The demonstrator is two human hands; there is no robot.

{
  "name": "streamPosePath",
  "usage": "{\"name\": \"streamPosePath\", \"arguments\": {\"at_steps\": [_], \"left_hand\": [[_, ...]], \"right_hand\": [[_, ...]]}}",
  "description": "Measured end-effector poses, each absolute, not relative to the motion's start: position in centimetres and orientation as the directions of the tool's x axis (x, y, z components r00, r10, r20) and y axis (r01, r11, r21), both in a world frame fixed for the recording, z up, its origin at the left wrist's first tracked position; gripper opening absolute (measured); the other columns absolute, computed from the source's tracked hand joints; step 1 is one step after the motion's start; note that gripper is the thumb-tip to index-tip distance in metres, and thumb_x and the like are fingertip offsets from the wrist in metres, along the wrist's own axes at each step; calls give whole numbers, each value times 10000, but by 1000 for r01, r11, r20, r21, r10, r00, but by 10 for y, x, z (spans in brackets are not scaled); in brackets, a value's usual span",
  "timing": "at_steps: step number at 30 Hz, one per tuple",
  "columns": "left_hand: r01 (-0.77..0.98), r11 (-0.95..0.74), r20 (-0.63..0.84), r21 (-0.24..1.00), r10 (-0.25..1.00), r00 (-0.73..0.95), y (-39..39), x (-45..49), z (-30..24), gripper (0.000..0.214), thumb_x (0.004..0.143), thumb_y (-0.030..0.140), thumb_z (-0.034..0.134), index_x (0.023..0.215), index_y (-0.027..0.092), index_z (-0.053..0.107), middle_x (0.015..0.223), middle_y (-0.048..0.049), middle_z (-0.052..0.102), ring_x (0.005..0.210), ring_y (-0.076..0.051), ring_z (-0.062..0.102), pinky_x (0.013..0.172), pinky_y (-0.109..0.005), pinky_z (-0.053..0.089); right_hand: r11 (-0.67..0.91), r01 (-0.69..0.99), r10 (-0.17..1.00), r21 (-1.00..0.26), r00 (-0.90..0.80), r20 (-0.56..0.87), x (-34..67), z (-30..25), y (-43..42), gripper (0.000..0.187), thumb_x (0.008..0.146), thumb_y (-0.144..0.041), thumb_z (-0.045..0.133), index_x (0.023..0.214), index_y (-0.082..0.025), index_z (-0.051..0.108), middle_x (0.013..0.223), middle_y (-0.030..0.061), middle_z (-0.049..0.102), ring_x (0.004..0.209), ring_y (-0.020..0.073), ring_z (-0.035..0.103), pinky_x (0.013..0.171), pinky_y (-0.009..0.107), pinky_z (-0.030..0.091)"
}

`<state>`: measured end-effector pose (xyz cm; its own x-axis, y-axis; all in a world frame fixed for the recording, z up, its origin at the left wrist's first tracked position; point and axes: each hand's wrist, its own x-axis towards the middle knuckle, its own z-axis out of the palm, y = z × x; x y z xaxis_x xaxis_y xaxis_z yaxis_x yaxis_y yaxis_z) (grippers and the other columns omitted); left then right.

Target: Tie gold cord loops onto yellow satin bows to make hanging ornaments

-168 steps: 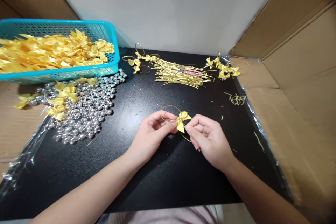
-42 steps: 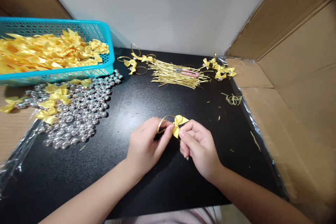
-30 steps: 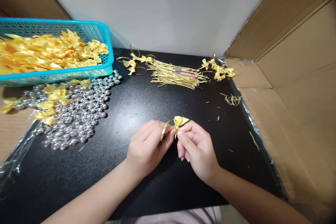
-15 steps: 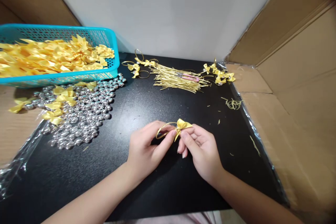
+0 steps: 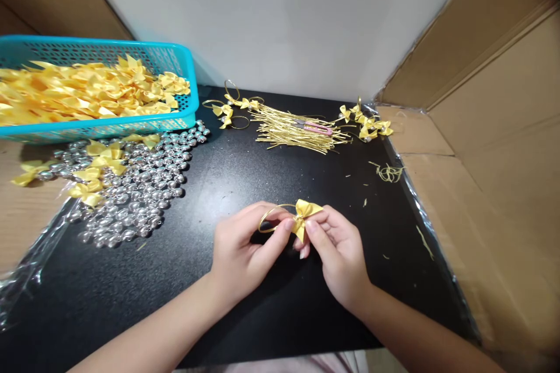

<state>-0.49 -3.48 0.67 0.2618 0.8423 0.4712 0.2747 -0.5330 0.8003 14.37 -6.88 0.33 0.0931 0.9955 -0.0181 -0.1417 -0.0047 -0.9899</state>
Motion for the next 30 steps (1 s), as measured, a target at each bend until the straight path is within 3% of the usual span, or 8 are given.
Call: {"name": "streamPosePath", "arguments": {"at_steps": [7, 10, 17, 30], "left_hand": [[292, -371, 317, 881, 923, 218, -36, -2, 9, 135, 863, 173, 607, 735, 162, 650, 697, -20, 714, 619, -126, 656, 604, -223, 512], [298, -303, 245, 905, 945, 216, -35, -1, 9, 156, 860, 187, 598, 713, 164, 644, 663, -13, 693, 593, -126, 634, 588, -227, 502], [238, -247, 201, 939, 959, 203, -35, 1, 10, 181, 865, 183, 586, 688, 162, 616, 585, 26, 611, 521, -83, 541, 516, -181, 439], [207, -242, 191, 948, 952, 239, -36, 0, 8, 148, 882, 197, 580, 744, 169, 627, 632, 13, 637, 562, -99, 571, 551, -206, 460]], "right_hand": [[229, 288, 970, -930, 16, 243, 147, 3, -72, 193, 873, -170, 522, 682, -191, 537, 581, -12, 597, 493, 94, 568, 498, 211, 465], [312, 370, 943, -875, -11, 331, 148, 5, -72, 218, 851, -143, 501, 643, -199, 531, 551, -18, 573, 469, 94, 532, 485, 220, 445], [342, 319, 936, -884, -37, 349, 149, 4, -73, 201, 816, -109, 488, 642, -205, 517, 567, -8, 609, 506, 109, 569, 526, 234, 462], [278, 226, 959, -934, -17, 281, 150, 2, -74, 227, 847, -122, 489, 637, -207, 505, 573, -21, 594, 519, 105, 560, 550, 243, 458]]}}
